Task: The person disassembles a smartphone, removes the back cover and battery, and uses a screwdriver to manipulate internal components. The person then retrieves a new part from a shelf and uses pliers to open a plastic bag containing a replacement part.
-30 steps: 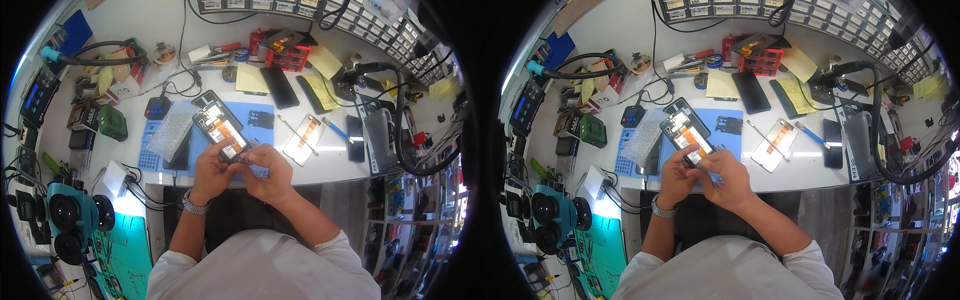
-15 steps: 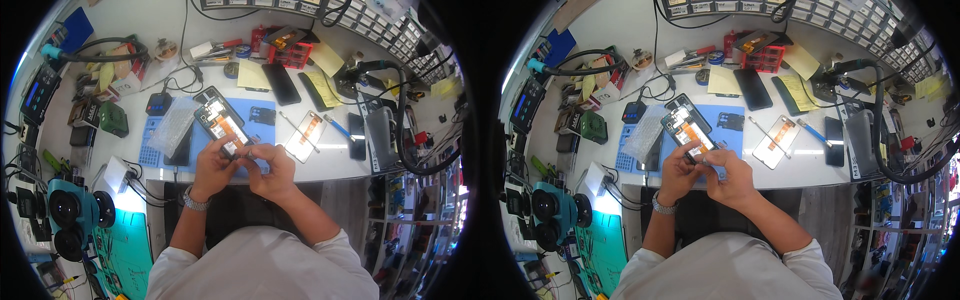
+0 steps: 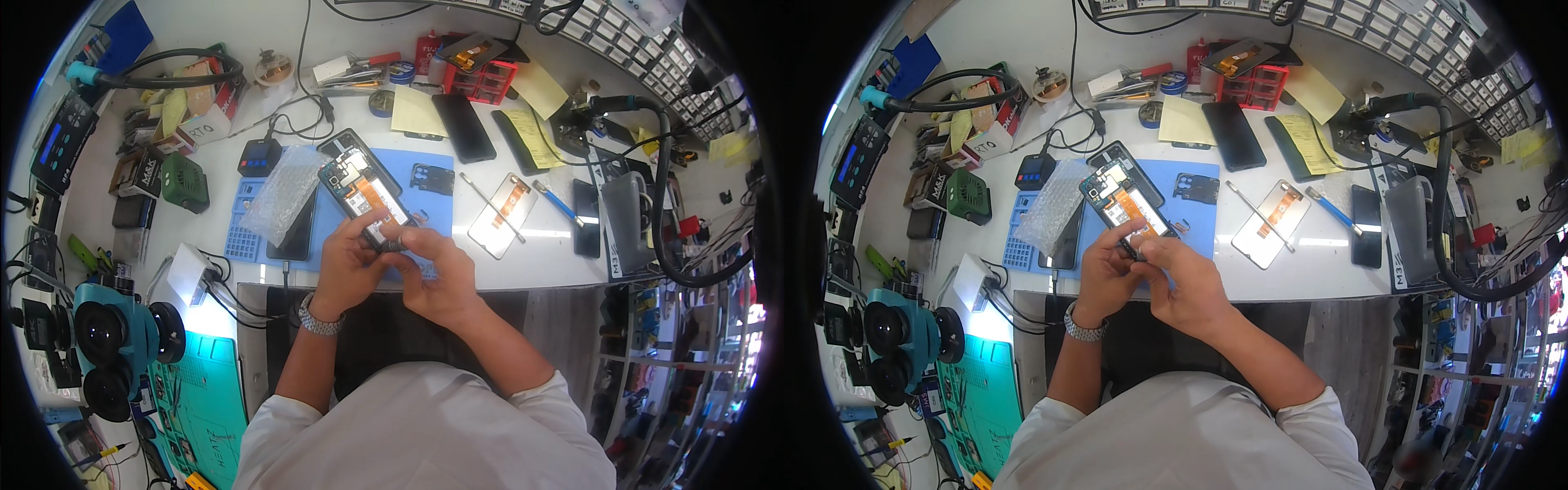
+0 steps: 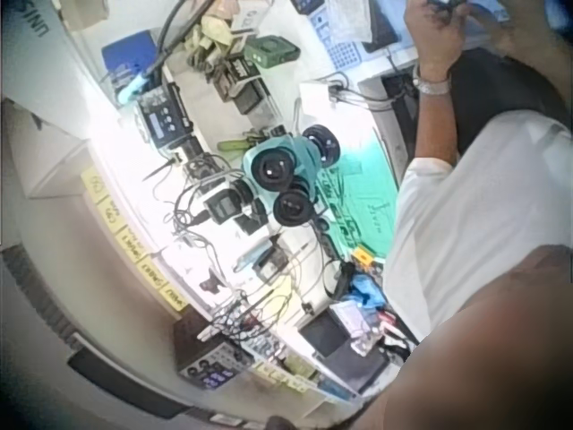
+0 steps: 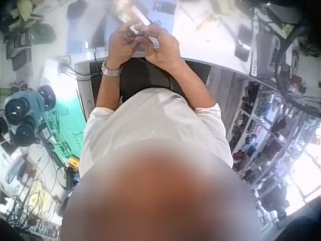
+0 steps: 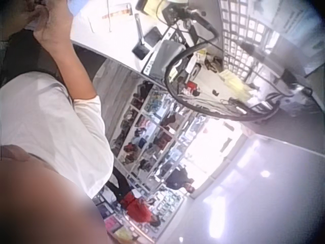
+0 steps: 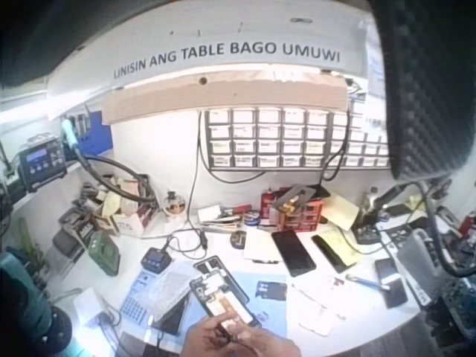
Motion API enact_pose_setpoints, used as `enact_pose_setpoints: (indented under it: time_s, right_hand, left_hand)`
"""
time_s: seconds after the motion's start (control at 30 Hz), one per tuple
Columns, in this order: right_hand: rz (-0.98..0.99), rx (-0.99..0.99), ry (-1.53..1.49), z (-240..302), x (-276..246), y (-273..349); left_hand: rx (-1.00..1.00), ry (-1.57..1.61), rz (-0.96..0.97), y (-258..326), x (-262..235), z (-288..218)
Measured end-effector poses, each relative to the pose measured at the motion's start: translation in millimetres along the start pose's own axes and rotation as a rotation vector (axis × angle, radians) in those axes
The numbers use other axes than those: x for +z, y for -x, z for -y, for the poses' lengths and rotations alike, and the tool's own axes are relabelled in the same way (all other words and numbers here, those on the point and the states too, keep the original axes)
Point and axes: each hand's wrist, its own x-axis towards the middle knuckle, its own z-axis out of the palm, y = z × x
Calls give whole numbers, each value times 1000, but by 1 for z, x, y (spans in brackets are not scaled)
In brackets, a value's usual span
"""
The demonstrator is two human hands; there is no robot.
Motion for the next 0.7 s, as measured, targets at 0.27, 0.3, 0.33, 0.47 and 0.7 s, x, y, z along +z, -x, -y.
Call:
enact_pose_setpoints:
  time_s: [0.27, 0.3, 0.33, 0.47, 0.7]
  right_hand:
    - [-229, 400, -87, -11, -13, -27]
    - [-88, 402, 89, -20, -30, -37]
    - [31, 400, 272, -24, -40, -42]
    - [220, 441, 459, -32, -45, -40]
    - [258, 482, 612, -31, -25, -25]
  left_hand:
    - [16, -12, -79, 1, 5, -11]
    - [79, -62, -86, 2, 5, -14]
    - [149, -99, -106, 2, 6, -17]
    - [163, 260, -374, 8, 16, -28]
    - [-62, 367, -560, 24, 3, -41]
